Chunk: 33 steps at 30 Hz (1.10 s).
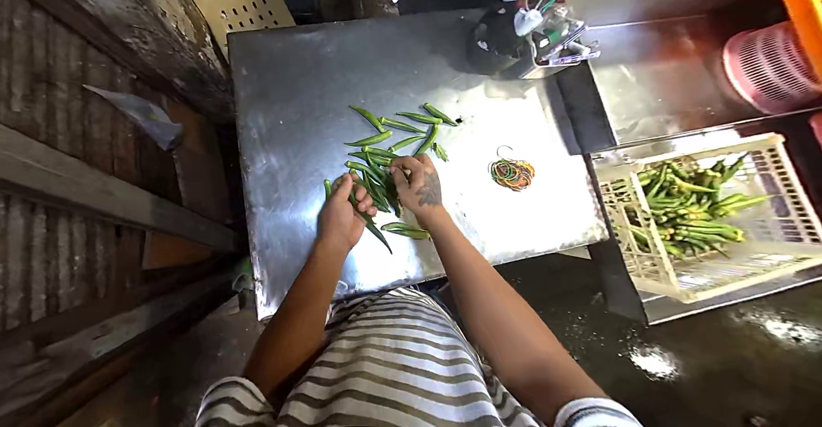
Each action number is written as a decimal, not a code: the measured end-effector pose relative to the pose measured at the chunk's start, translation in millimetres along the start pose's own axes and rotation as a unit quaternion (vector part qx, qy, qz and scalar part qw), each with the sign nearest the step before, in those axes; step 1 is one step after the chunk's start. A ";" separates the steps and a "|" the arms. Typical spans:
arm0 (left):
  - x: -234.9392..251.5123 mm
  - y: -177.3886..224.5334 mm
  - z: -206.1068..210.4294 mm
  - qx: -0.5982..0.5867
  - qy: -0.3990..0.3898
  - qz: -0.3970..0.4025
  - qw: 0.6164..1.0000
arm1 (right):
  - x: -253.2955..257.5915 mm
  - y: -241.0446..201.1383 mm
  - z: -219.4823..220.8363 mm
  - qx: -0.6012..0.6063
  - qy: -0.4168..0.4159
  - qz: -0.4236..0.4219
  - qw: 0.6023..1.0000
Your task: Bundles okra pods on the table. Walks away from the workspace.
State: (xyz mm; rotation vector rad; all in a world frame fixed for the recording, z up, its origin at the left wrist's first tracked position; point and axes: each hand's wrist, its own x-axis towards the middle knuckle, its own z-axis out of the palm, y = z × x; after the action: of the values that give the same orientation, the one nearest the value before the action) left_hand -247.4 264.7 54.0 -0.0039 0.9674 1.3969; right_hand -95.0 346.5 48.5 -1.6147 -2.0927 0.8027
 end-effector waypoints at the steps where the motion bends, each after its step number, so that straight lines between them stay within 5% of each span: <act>1: 1.8 7.6 -2.0 0.001 -0.005 -0.001 1.000 | 15.0 7.4 5.6 -0.056 -0.018 -0.013 0.998; 8: 11.8 50.6 -15.9 0.054 -0.010 0.046 0.997 | 60.7 15.6 15.1 -0.242 -0.073 -0.126 0.959; 13: 18.0 63.2 -13.9 0.233 -0.042 0.173 0.956 | 56.4 -2.1 -15.2 -0.129 -0.003 -0.172 0.977; 16: 26.4 68.7 -9.9 0.311 -0.097 0.233 0.916 | 55.2 -40.0 -48.4 -0.100 -0.076 -0.268 0.955; 21: 13.3 64.7 11.7 0.319 -0.193 0.133 0.918 | 65.1 -84.5 -59.1 -0.144 -0.180 -0.354 0.907; 26: 10.3 51.3 -13.8 0.046 -0.151 0.016 0.987 | 50.9 -59.2 -26.7 0.105 -0.124 -0.222 0.961; 30: 11.1 60.0 -47.5 -0.048 -0.080 0.027 0.995 | 14.6 -40.1 14.9 -0.115 -0.159 -0.043 0.980; 33: 6.1 64.5 -63.1 -0.060 -0.074 0.032 0.995 | 0.5 -36.1 37.2 -0.212 -0.161 -0.036 0.963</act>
State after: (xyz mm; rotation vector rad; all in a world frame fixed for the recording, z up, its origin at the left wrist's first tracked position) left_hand -336.3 251.5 44.4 0.0412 0.7663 1.4903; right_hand -144.7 332.8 43.1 -1.6873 -2.6881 0.6584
